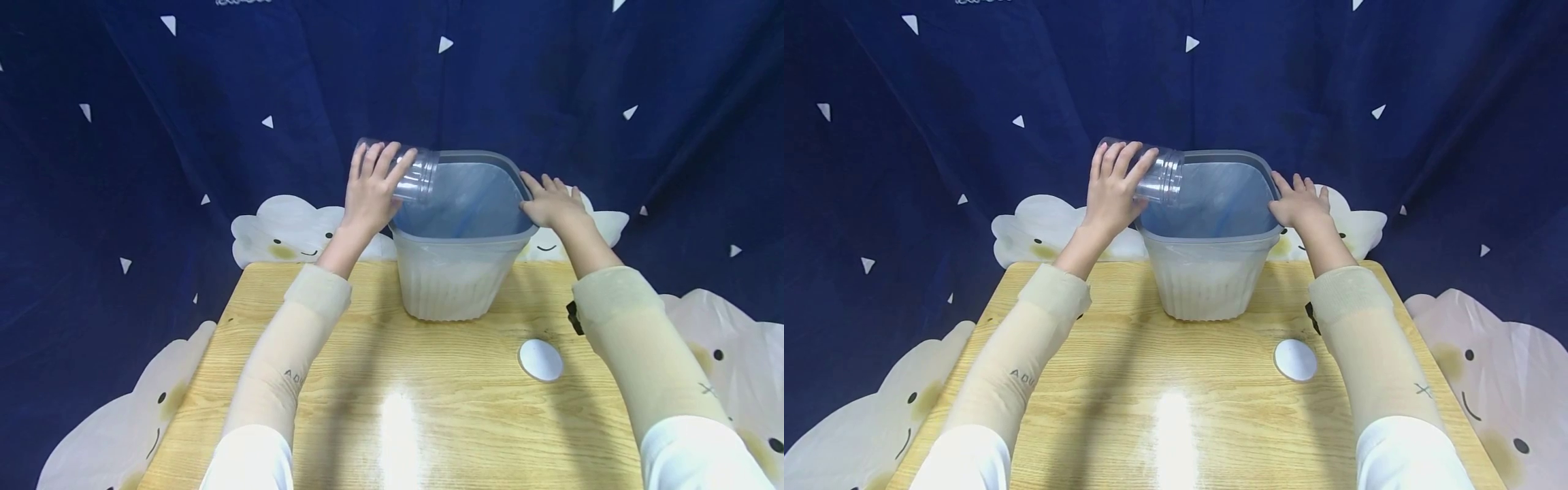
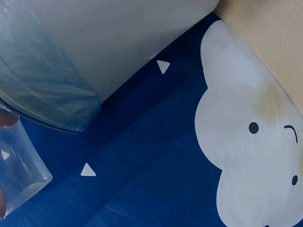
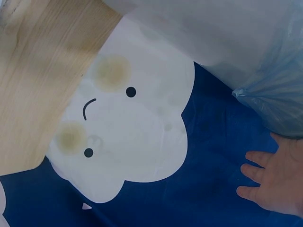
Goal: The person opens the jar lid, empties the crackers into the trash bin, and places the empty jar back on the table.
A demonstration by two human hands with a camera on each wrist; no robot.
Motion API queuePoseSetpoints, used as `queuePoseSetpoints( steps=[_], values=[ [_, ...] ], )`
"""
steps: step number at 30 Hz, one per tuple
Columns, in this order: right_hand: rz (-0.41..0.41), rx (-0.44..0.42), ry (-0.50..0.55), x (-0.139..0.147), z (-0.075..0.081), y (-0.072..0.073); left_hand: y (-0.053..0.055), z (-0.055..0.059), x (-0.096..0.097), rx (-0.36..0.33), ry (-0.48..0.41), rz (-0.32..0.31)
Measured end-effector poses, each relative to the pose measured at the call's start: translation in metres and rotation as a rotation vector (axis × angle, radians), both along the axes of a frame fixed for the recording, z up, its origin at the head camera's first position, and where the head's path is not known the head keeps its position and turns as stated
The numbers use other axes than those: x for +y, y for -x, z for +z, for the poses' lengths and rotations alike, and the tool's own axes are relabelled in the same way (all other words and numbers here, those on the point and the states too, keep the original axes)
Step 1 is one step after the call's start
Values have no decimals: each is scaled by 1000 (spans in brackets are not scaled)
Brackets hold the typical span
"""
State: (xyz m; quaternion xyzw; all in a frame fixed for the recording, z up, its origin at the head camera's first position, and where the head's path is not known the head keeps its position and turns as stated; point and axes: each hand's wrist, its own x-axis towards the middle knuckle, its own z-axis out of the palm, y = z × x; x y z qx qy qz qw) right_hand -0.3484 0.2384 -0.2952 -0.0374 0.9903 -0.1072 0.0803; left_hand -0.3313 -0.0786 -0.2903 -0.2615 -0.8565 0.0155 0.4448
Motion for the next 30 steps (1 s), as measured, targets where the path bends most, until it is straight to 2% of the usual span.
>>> queuePoseSetpoints(
  steps=[6,20,30],
  values=[
    [-1,3,9,0,-1,-1,-4,-5,-2,18,-52,-11],
    [-4,2,20,1,-1,-1,-15,-14,-9,26,-235,-59],
    [-11,4,17,1,0,-2,-21,-23,-13,53,-422,-125]
  ],
)
